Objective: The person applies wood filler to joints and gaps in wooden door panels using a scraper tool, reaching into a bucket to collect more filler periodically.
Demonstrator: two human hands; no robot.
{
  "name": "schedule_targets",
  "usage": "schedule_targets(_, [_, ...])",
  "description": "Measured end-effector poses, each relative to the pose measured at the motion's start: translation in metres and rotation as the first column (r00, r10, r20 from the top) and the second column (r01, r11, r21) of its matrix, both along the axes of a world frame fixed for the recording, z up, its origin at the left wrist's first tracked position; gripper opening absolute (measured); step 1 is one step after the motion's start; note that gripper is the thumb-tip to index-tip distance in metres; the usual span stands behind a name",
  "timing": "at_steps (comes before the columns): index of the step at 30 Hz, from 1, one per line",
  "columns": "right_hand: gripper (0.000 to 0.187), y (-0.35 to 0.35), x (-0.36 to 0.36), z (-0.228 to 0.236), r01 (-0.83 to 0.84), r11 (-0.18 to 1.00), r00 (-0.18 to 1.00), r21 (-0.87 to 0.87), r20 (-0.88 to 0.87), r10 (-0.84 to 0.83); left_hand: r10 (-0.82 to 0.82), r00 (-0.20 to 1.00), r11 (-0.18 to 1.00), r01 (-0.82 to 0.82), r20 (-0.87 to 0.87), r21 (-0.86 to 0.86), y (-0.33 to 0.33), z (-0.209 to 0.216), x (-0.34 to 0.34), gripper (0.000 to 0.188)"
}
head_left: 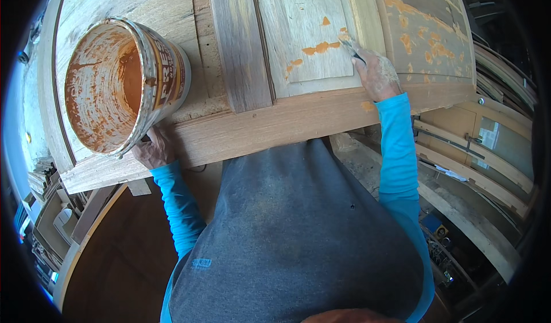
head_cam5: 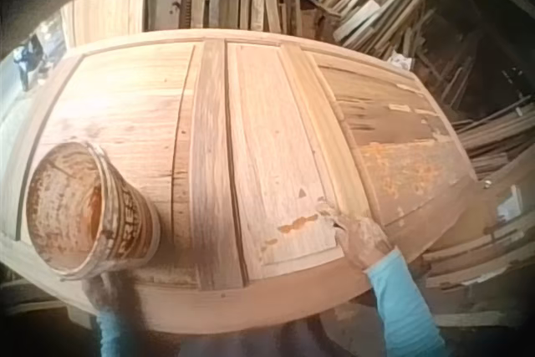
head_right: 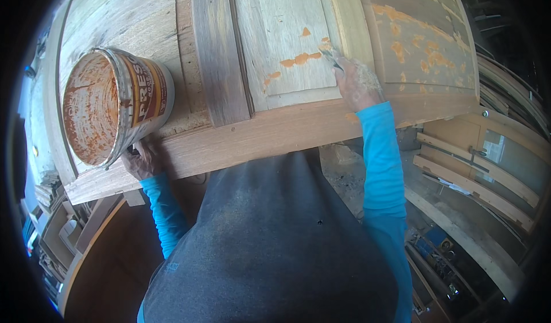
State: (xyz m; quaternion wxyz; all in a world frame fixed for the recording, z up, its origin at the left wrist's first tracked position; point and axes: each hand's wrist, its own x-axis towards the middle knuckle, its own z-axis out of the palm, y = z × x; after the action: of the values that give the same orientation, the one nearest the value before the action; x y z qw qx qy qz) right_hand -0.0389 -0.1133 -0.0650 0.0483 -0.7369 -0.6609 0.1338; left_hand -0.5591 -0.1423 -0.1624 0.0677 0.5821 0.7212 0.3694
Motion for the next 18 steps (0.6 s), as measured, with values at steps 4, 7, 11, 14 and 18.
schedule_targets(4, [0.039,-0.005,0.005,-0.006,-0.013,0.996,0.997,-0.092,0.075,0.020,0.053,0.995,0.999,-0.052,0.083,-0.010,0.001,0.002,0.007,0.034])
schedule_targets(7, [0.038,0.010,-0.006,0.021,-0.041,0.989,0.999,-0.140,0.010,0.043,0.061,0.997,0.997,-0.059,0.049,-0.040,-0.002,0.001,0.000,0.034])
schedule_targets(11, [0.039,0.026,-0.004,0.020,-0.017,0.984,0.994,-0.179,0.102,0.036,0.009,0.995,1.000,-0.008,0.096,-0.012,0.005,0.008,0.006,0.035])
schedule_targets(14, [0.041,0.014,-0.010,0.037,-0.043,0.953,0.997,-0.299,0.051,0.061,0.047,0.995,0.999,-0.048,0.083,0.013,0.004,0.009,0.009,0.036])
schedule_targets(18, [0.043,-0.020,-0.025,0.046,-0.019,0.973,0.992,-0.228,-0.123,-0.009,0.018,0.997,1.000,-0.020,0.079,0.018,0.002,0.002,0.003,0.035])
